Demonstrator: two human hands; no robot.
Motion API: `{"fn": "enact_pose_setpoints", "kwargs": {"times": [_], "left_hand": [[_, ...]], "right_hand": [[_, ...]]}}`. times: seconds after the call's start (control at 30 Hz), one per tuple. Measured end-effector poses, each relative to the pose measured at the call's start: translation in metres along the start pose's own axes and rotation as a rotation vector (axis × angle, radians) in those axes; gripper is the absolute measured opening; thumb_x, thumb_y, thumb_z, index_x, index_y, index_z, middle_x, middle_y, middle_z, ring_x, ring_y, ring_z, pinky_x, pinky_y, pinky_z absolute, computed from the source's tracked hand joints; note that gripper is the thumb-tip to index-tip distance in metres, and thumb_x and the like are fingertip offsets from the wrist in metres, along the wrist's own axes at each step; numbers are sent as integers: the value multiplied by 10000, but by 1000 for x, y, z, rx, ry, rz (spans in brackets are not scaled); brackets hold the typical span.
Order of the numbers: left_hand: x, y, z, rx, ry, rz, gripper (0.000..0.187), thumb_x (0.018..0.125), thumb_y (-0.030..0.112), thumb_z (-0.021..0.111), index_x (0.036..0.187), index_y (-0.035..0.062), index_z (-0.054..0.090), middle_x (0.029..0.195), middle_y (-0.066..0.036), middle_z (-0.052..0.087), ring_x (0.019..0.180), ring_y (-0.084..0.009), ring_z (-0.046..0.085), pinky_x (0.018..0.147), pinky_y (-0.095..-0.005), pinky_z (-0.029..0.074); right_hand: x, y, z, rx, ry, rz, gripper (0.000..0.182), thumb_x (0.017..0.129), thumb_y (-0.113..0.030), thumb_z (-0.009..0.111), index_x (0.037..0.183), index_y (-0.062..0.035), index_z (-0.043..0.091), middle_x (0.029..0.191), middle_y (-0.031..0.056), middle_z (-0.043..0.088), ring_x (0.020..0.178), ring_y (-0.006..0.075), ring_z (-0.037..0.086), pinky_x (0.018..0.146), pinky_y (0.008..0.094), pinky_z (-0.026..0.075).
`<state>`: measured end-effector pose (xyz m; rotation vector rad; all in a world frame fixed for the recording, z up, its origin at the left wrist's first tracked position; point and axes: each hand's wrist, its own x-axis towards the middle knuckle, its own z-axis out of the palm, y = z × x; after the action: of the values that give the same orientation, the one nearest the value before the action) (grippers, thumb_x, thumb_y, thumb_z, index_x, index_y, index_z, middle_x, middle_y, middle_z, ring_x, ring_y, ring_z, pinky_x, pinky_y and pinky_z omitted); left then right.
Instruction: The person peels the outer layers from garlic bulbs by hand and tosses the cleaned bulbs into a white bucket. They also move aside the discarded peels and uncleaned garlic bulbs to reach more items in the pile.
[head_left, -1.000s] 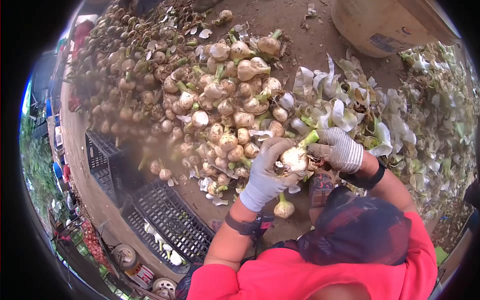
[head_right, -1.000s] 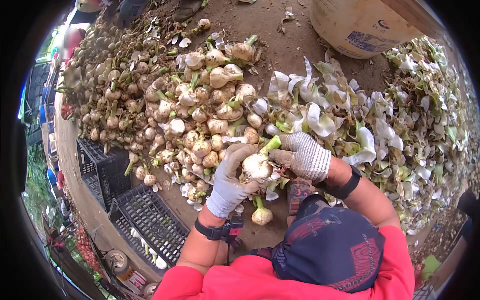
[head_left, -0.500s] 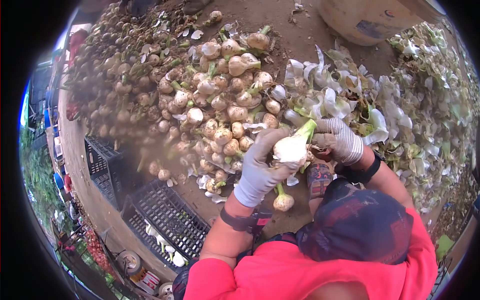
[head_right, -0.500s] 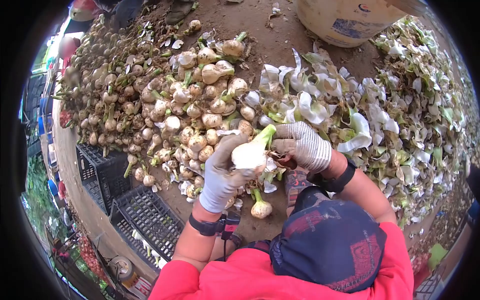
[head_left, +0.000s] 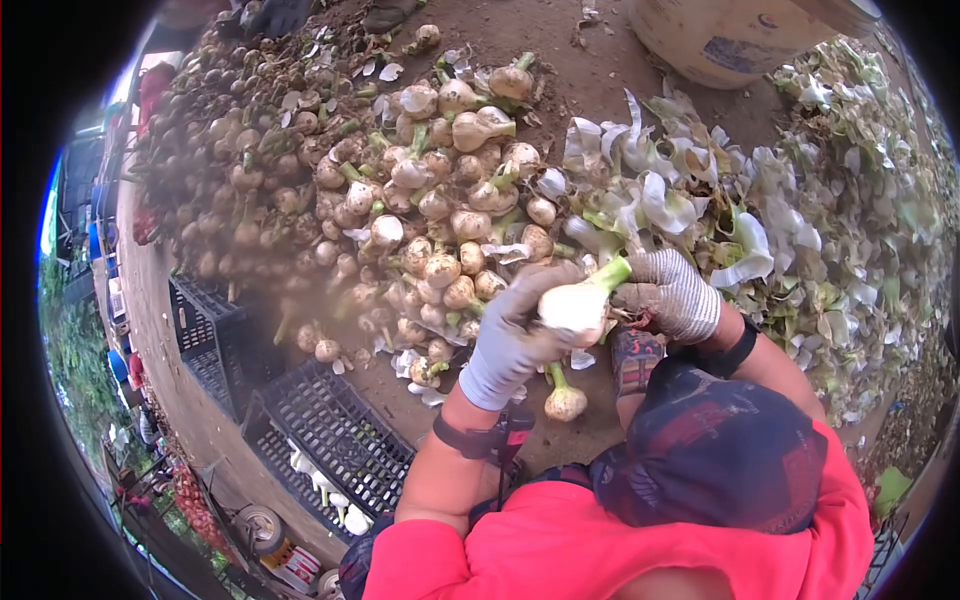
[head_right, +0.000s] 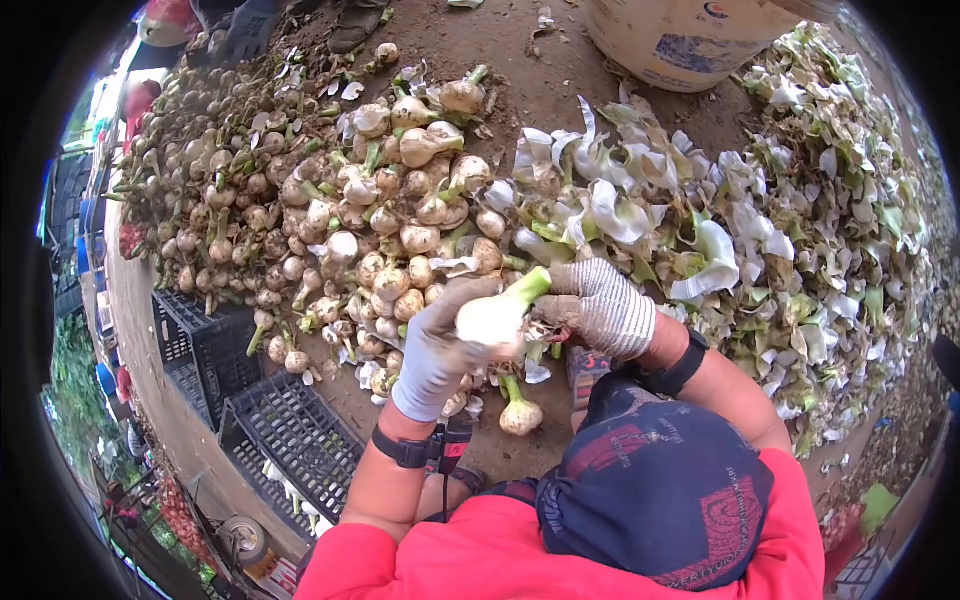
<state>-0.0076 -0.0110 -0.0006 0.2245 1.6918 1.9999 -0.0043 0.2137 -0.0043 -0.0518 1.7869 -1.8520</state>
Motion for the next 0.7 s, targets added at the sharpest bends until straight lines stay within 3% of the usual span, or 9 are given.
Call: {"fn": "enact_pose_setpoints", "kwargs": {"times": [0.03,0.1,0.17,0.23,0.33,0.43,0.53,0.63,0.7], "left_hand": [[-3,-3,3,-535,44,-291,631,690,244,776,1223,4,538,1152,-119,583,1012,-205,599,865,-328,502],[-2,-13,8,-643,56,-251,630,743,299,749,1225,-37,519,1172,-114,595,1016,-193,613,902,-328,500],[1,-13,12,-748,99,-237,629,742,300,756,1221,-33,522,1165,-116,596,1004,-196,616,886,-315,498],[5,-12,10,-501,113,-240,588,728,237,754,1215,-10,535,1156,-118,586,1012,-190,594,866,-307,490],[3,-18,9,206,120,126,571,642,101,726,1190,51,573,1060,-112,565,964,-199,564,842,-311,477],[2,-12,10,425,113,203,556,632,93,729,1168,44,587,1055,-111,562,973,-204,565,843,-310,476],[0,-10,9,309,83,158,525,656,94,736,1159,39,597,1041,-105,561,966,-198,563,845,-311,475],[-3,-11,6,87,61,-30,551,665,103,760,1180,24,580,1075,-108,577,982,-200,581,855,-315,483],[-4,-11,5,-194,39,-120,559,692,143,758,1196,6,560,1112,-121,578,1005,-203,586,878,-325,482]], "right_hand": [[0,0,0,-55,-9,-50,179,824,-97,591,979,-56,670,847,124,652,786,285,628,739,330,497],[-1,-1,1,-166,-20,-152,166,837,-119,593,973,-53,662,789,104,634,724,265,618,693,306,500],[-2,-1,1,58,-44,79,167,841,-154,595,958,-46,647,807,102,625,723,258,615,655,307,504],[-3,-1,4,468,15,376,180,848,-186,603,944,-36,633,836,87,620,725,224,613,617,299,502],[-3,9,11,585,53,27,211,869,-218,614,971,-34,612,729,17,567,580,121,546,498,258,440],[-1,7,10,626,-14,247,338,904,-202,588,1190,-40,512,790,6,591,642,65,522,559,206,434],[-5,-6,11,583,-8,293,475,916,-165,573,1348,-49,413,832,15,633,691,52,524,645,187,440],[-5,16,12,-23,87,-228,412,904,-153,565,1294,-50,484,806,33,656,659,59,523,651,193,438],[-11,19,7,33,-10,103,275,870,-173,621,1051,34,620,891,26,637,820,112,599,658,308,498]]}}
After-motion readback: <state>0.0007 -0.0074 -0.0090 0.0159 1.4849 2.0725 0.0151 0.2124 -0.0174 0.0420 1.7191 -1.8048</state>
